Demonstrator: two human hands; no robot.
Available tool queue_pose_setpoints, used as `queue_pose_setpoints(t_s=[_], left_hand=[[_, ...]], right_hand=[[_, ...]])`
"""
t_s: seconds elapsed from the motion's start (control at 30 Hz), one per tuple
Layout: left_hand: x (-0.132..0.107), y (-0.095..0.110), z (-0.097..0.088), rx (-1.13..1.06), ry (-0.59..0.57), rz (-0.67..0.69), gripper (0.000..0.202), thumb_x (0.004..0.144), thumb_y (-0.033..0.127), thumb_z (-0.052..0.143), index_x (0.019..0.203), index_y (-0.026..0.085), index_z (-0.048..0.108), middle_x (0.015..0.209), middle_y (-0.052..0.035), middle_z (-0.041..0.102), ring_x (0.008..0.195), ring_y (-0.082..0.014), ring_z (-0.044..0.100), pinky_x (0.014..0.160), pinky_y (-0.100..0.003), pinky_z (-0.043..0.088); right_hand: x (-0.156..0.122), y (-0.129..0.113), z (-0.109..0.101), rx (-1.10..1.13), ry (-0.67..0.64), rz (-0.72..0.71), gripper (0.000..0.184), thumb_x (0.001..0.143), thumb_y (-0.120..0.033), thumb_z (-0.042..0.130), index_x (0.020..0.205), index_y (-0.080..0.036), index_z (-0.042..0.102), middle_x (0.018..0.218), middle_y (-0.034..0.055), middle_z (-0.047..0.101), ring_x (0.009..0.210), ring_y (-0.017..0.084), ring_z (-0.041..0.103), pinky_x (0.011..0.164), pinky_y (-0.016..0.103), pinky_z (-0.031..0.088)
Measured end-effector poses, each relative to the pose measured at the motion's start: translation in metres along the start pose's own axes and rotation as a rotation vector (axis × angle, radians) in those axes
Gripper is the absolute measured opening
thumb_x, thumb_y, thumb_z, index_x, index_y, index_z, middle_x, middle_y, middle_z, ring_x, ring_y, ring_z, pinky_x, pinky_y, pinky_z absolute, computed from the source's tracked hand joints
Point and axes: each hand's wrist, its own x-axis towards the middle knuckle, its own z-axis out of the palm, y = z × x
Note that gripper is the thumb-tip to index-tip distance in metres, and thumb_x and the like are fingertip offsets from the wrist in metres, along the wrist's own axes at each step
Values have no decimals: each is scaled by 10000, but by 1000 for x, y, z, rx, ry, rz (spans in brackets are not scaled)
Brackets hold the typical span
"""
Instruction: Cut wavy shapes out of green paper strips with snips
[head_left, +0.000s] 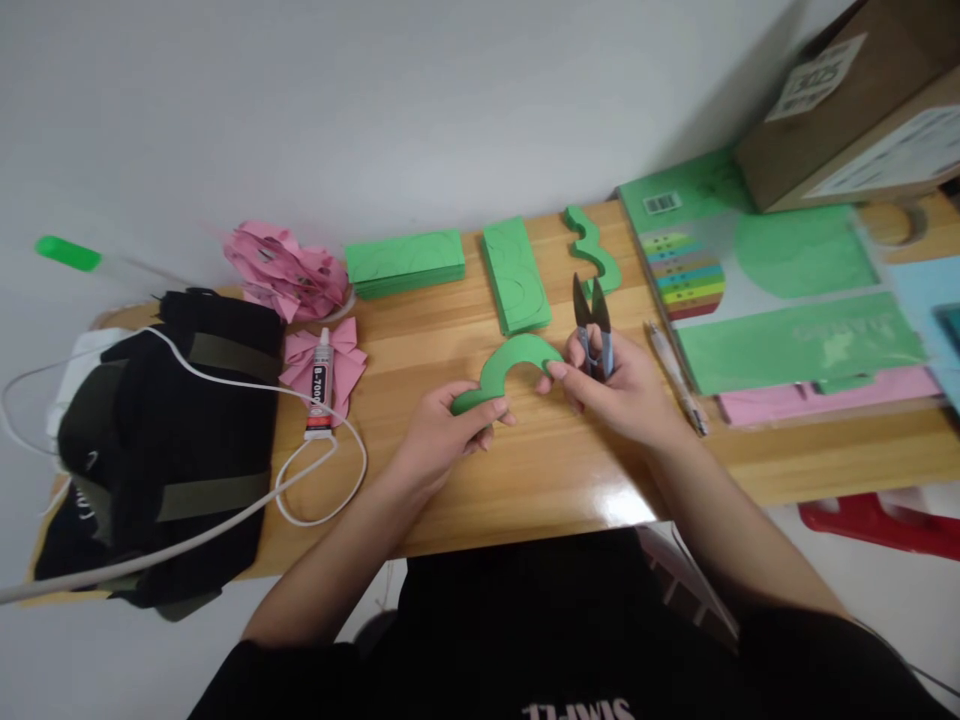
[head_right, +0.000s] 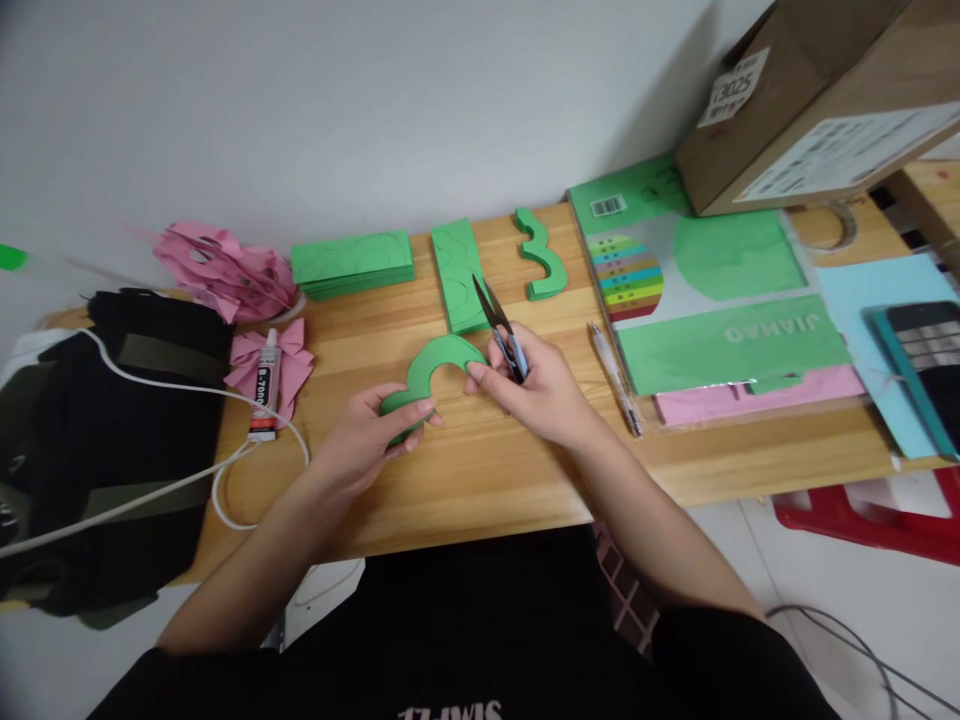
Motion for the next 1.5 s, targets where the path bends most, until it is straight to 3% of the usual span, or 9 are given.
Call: queue_pose_setpoints(t_s=[0.13,0.33,0.87,1.17,1.3,1.4,1.5], left_hand=[[-3,3,2,-22,-4,-2,324,642,404,822,686,151,624,668,-6,697,417,-41,462,392,-189,283],[-5,6,3,-59,12,-16,344,607,386,854,677,145,620,687,-20,732,407,-42,491,377,-175,296],[-6,9,3,-71,-4,-90,196,695,276,790,667,139,652,641,-26,732,437,-72,571,362,-174,287],[-6,8,3,-57,-1,-75,216,687,293,794,667,143,641,648,-29,730,422,-63,546,365,-177,296],[-6,7,3,-67,-15,-56,247,652,306,816,657,141,632,543,-2,668,403,-69,540,360,-170,291],[-7,8,2,-80,-13,-29,270,648,334,817,686,140,632,618,-31,715,424,-82,574,356,-170,302],[-10,9,-3,-82,-16,13,292,679,379,801,748,139,650,747,-69,766,463,-95,612,360,-172,329]], right_hand=[[2,1,0,54,-6,6,372,863,-436,725,747,-253,422,636,-9,690,397,100,487,360,256,355],[3,2,0,106,-10,-11,360,850,-399,746,741,-247,438,641,-1,710,376,93,507,340,241,381],[4,2,0,142,-25,-22,356,843,-396,755,739,-241,451,663,0,736,396,99,560,336,230,413],[2,0,0,138,-29,-23,352,851,-394,754,741,-242,457,601,-28,665,413,108,574,344,230,407],[2,-1,0,127,-17,-24,372,833,-418,772,741,-245,455,591,-41,636,423,110,569,343,229,407],[3,-4,-2,118,-9,-28,388,822,-419,785,740,-243,449,605,-42,645,391,87,528,341,226,412],[4,-6,-6,110,33,-50,405,811,-415,798,728,-241,442,591,-51,607,432,101,582,343,214,430]])
